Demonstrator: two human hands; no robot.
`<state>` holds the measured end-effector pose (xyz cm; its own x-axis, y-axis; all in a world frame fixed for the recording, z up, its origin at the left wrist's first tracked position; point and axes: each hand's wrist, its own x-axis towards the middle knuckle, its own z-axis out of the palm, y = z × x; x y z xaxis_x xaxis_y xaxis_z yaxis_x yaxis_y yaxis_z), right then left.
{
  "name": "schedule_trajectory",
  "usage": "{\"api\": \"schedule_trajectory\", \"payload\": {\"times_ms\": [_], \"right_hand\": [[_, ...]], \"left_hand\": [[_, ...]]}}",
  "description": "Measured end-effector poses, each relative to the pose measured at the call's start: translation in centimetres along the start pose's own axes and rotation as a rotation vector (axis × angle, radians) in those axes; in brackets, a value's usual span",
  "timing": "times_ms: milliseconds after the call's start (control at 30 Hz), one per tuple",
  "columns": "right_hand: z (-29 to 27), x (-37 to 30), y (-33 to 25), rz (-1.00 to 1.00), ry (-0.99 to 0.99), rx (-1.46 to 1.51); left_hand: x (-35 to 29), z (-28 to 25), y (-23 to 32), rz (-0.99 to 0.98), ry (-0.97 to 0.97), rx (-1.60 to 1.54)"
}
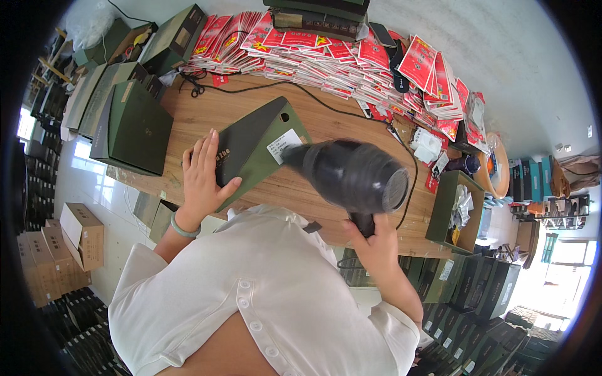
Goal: The person removes a pair of white sneakers from a green shoebox, wipes the soles with a white cloth, and then wipes both hands. The person places the shoes back into the box, closes the lid, and uses a hairdryer to heat a label on the box before pressing it down.
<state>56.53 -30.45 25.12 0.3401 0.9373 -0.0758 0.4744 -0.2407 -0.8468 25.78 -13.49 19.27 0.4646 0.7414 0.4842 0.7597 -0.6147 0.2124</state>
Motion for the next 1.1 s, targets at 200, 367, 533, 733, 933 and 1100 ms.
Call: {"api": "schedule_trajectory", "payload": {"times_ms": [200,367,533,733,933,1100], "right_hand": [[0.0,0.4,0.0,-0.092,-0.023,-0.046],[-0.3,0.5,-0.6,0.038,-0.079,0.093],[-0.2,1.3,0.5,-0.135,-0.043,0.038],[0.3,1.7,0.4,-0.087,-0.025,0.005],[0.8,2.6,0.3,-0.192,-0.033,-0.028],[1.1,2.8,-0.7,-0.118,-0.038,0.064]], "left_hand": [[-0.1,0.1,0.0,0.008,0.008,-0.01],[-0.1,0.0,-0.1,0.018,0.012,-0.024],[0.0,-0.1,-0.1,0.014,0.018,-0.033],[-0.1,-0.2,-0.1,0.016,0.005,-0.013],[0.0,-0.3,-0.1,0.018,0.005,-0.011],[-0.1,-0.3,0.0,0.015,0.005,-0.019]]}}
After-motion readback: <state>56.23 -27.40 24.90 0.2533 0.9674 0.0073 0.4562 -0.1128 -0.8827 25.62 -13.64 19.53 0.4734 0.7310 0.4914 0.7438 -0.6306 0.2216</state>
